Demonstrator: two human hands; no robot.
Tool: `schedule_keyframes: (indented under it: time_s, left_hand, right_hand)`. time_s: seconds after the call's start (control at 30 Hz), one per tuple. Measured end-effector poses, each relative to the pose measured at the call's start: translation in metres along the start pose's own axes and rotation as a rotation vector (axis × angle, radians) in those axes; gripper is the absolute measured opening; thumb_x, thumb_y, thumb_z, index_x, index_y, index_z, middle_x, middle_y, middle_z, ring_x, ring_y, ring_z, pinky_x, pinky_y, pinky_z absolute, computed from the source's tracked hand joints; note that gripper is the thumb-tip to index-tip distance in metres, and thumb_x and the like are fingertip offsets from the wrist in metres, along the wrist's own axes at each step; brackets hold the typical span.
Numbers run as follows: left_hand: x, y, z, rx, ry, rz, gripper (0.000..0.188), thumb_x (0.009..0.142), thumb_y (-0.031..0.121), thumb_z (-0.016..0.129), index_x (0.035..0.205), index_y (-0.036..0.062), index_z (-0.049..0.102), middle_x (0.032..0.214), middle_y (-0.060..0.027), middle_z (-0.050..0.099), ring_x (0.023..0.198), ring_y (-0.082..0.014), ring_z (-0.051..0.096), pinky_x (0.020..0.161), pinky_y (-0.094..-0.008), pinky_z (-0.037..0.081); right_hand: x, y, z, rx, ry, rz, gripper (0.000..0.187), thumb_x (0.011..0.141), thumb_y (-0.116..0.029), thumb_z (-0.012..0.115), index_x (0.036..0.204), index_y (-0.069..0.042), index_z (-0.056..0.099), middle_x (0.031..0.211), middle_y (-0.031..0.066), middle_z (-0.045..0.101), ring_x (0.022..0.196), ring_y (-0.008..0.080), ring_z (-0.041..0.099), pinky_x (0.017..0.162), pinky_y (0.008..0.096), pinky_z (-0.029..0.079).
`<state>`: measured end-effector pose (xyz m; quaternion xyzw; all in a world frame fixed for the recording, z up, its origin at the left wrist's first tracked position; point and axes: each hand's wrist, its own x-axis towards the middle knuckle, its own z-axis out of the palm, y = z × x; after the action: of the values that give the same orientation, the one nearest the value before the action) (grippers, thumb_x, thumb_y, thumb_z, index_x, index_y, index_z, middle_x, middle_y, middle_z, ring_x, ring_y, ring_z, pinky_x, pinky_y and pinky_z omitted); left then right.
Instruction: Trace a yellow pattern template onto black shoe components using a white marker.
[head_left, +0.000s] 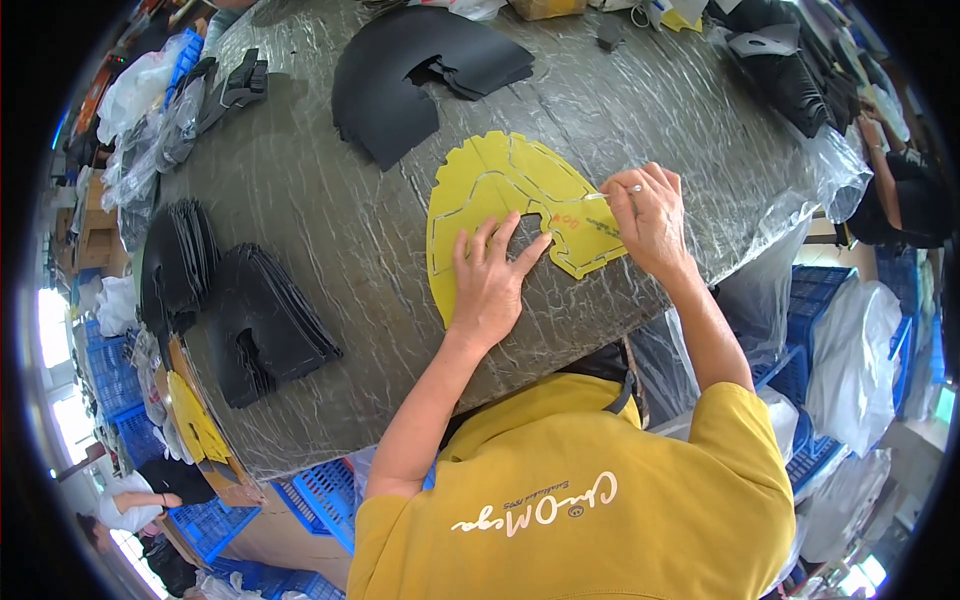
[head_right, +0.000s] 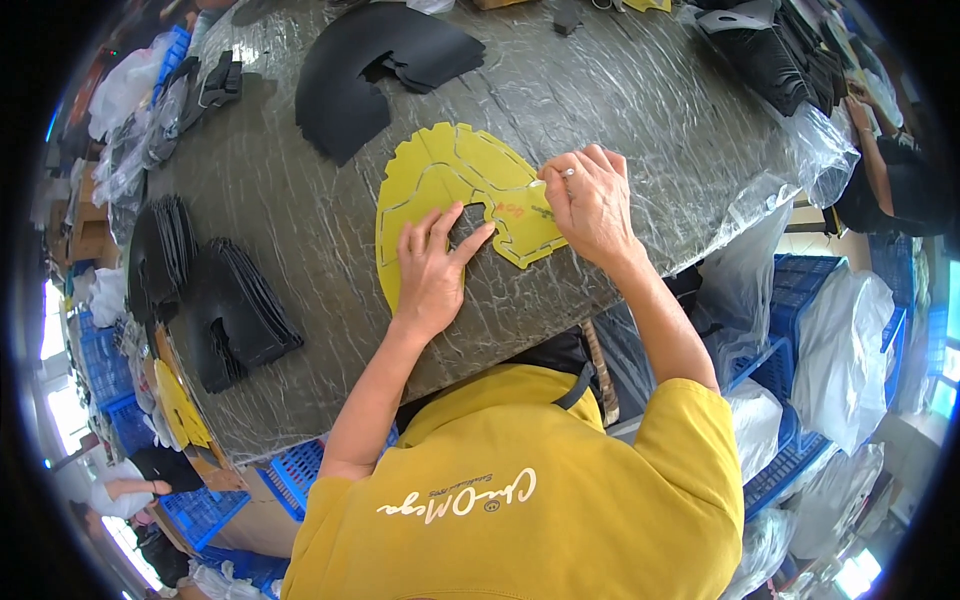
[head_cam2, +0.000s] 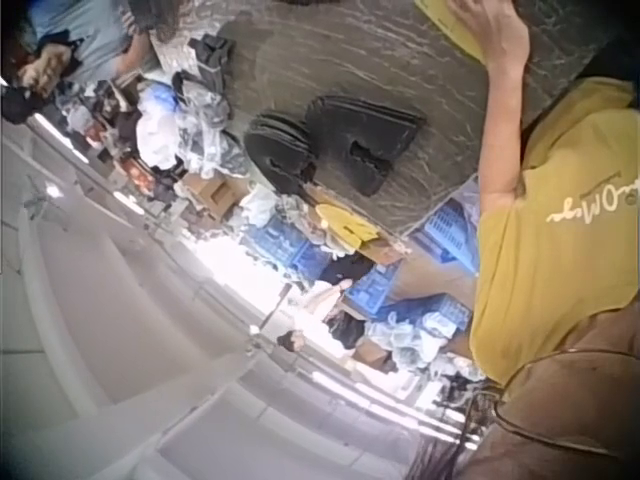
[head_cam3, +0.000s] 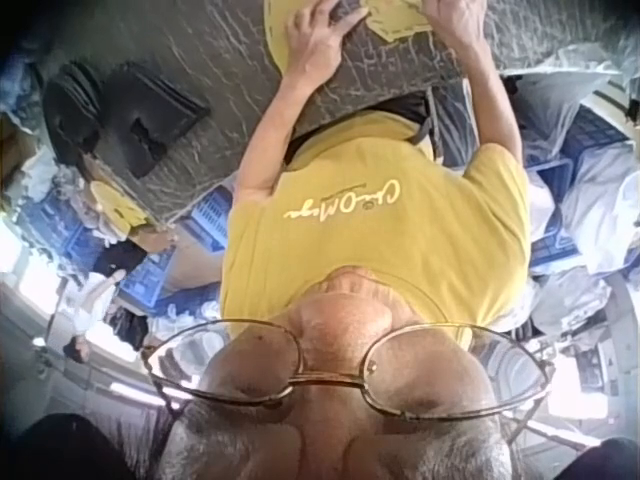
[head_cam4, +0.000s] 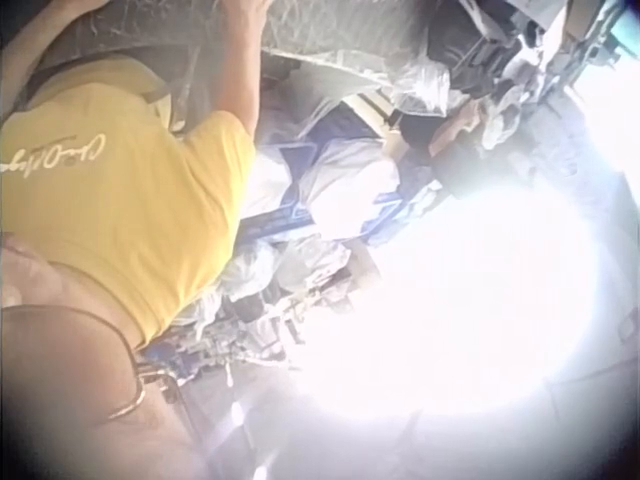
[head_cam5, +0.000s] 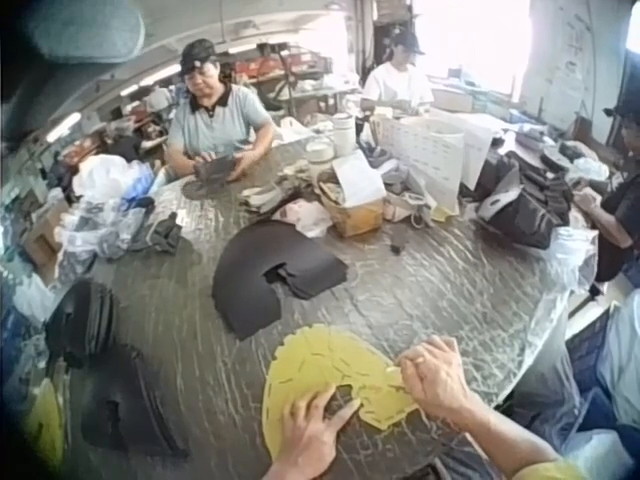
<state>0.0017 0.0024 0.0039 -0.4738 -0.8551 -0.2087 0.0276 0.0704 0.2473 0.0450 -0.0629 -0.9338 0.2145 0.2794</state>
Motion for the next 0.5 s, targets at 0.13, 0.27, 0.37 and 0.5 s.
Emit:
schedule_keyframes:
  time_s: [0.13, 0.27, 0.37, 0.5]
  left_hand:
    - [0.000, 0.000, 0.000, 0.016, 0.001, 0.005, 0.069, 0.085, -0.010, 0.058, 0.141, 0.0304, 0.063, 0.150, -0.0110, 0.048, 0.134, -0.0342, 0.045, 0.116, -0.0528, 0.029]
    - [0.000, -0.001, -0.001, 0.009, -0.007, 0.004, 0.068, 0.085, -0.009, 0.058, 0.141, 0.0302, 0.064, 0.151, -0.0109, 0.047, 0.134, -0.0343, 0.044, 0.116, -0.0549, 0.029]
    - [0.001, 0.001, -0.002, 0.019, -0.009, 0.005, 0.067, 0.085, -0.008, 0.059, 0.140, 0.0292, 0.065, 0.152, -0.0107, 0.047, 0.135, -0.0345, 0.044, 0.116, -0.0569, 0.029]
    - [0.000, -0.002, -0.003, 0.023, -0.027, 0.006, 0.059, 0.087, -0.002, 0.063, 0.138, 0.0273, 0.066, 0.152, -0.0124, 0.047, 0.136, -0.0368, 0.044, 0.115, -0.0629, 0.030]
  right_hand:
    - [0.004, 0.006, 0.000, -0.040, 0.013, -0.004, 0.010, 0.096, -0.010, 0.062, 0.089, -0.011, 0.069, 0.082, 0.0005, 0.068, 0.080, 0.0222, 0.061, 0.088, 0.0400, 0.043]
    - [0.008, 0.009, 0.003, -0.013, 0.028, -0.002, 0.012, 0.098, -0.012, 0.062, 0.090, -0.011, 0.071, 0.081, -0.0004, 0.069, 0.080, 0.0218, 0.061, 0.088, 0.0392, 0.043]
    - [0.009, 0.015, 0.005, 0.019, -0.007, 0.029, 0.018, 0.104, -0.018, 0.058, 0.096, -0.009, 0.071, 0.080, 0.0007, 0.069, 0.081, 0.0208, 0.061, 0.090, 0.0385, 0.043]
    - [0.019, 0.011, 0.009, 0.066, 0.030, 0.066, 0.018, 0.104, -0.019, 0.059, 0.097, -0.009, 0.073, 0.083, 0.0006, 0.072, 0.083, 0.0207, 0.062, 0.091, 0.0385, 0.043]
